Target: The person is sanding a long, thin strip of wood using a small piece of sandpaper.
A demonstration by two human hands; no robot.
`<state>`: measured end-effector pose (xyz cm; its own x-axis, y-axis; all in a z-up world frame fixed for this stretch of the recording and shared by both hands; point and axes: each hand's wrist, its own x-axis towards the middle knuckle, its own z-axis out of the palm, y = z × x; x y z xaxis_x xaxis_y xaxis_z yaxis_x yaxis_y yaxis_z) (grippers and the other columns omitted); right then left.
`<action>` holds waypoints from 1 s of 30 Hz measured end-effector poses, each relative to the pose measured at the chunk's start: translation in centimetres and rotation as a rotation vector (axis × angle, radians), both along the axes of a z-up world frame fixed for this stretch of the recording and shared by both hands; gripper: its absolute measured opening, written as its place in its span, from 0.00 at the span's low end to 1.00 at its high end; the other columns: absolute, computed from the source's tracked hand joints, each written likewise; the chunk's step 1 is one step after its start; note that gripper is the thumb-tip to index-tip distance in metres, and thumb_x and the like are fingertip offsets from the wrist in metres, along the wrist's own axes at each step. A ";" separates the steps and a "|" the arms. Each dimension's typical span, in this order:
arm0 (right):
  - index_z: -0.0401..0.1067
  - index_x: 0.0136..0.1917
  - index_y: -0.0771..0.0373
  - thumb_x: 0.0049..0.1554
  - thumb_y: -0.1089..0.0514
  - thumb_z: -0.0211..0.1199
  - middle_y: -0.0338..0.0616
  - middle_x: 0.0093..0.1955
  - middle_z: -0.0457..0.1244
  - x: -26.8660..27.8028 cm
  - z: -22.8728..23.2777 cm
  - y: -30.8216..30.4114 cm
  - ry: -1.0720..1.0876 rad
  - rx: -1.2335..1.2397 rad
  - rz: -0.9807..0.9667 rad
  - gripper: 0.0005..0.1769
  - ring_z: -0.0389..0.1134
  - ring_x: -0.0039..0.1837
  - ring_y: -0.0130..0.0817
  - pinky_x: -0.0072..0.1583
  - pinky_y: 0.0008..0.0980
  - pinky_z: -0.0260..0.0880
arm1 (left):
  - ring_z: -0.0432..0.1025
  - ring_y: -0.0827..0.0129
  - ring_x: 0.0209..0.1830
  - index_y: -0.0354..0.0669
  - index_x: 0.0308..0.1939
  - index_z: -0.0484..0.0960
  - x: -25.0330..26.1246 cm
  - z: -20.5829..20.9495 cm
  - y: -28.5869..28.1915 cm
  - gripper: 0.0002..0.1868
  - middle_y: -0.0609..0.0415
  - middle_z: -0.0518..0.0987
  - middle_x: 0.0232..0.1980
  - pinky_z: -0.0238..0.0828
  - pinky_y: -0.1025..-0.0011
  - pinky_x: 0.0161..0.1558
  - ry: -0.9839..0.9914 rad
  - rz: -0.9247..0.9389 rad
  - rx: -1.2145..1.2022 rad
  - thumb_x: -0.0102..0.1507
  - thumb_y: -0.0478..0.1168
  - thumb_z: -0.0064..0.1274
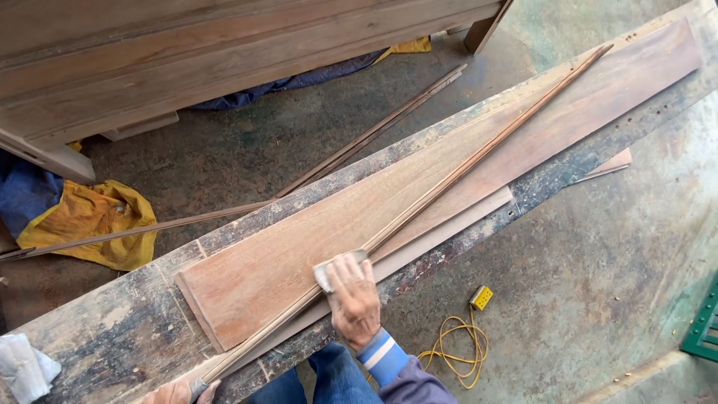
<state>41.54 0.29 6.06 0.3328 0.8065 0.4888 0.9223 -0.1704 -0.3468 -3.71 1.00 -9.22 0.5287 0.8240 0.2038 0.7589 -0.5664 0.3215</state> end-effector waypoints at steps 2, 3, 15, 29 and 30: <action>0.73 0.65 0.65 0.63 0.57 0.53 0.59 0.66 0.67 1.5 1.2 0.1 0.052 -0.032 0.103 0.19 0.65 0.70 0.53 0.73 0.56 0.56 | 0.73 0.55 0.27 0.39 0.32 0.78 -0.1 -0.2 0.1 0.29 0.46 0.80 0.30 0.68 0.53 0.34 -0.012 -0.018 0.023 0.44 0.58 0.71; 0.75 0.58 0.61 0.64 0.60 0.53 0.53 0.57 0.67 4.4 1.7 0.9 0.086 -0.079 0.129 0.13 0.67 0.61 0.47 0.64 0.50 0.62 | 0.73 0.54 0.28 0.39 0.32 0.78 -0.2 -0.3 0.5 0.28 0.46 0.80 0.30 0.68 0.52 0.34 -0.028 -0.033 0.051 0.45 0.57 0.70; 0.72 0.66 0.64 0.64 0.59 0.55 0.59 0.69 0.65 -5.0 -0.1 -1.1 0.092 0.019 0.133 0.18 0.62 0.74 0.53 0.77 0.58 0.53 | 0.71 0.52 0.25 0.39 0.32 0.83 3.7 8.3 0.1 0.27 0.48 0.78 0.27 0.65 0.54 0.28 0.075 0.051 0.186 0.47 0.60 0.68; 0.68 0.70 0.66 0.61 0.65 0.53 0.59 0.72 0.62 -9.1 -0.9 -1.9 0.092 -0.046 0.218 0.23 0.55 0.79 0.61 0.80 0.64 0.43 | 0.70 0.55 0.31 0.47 0.28 0.79 6.4 12.6 0.3 0.24 0.55 0.74 0.28 0.64 0.55 0.33 0.146 0.187 0.128 0.50 0.62 0.64; 0.69 0.70 0.65 0.58 0.66 0.56 0.58 0.72 0.62 -10.6 -0.4 -2.1 0.183 -0.074 0.330 0.26 0.57 0.78 0.58 0.79 0.63 0.45 | 0.70 0.54 0.30 0.48 0.28 0.79 6.4 12.8 0.4 0.24 0.55 0.74 0.28 0.64 0.55 0.32 0.137 0.182 0.136 0.49 0.62 0.65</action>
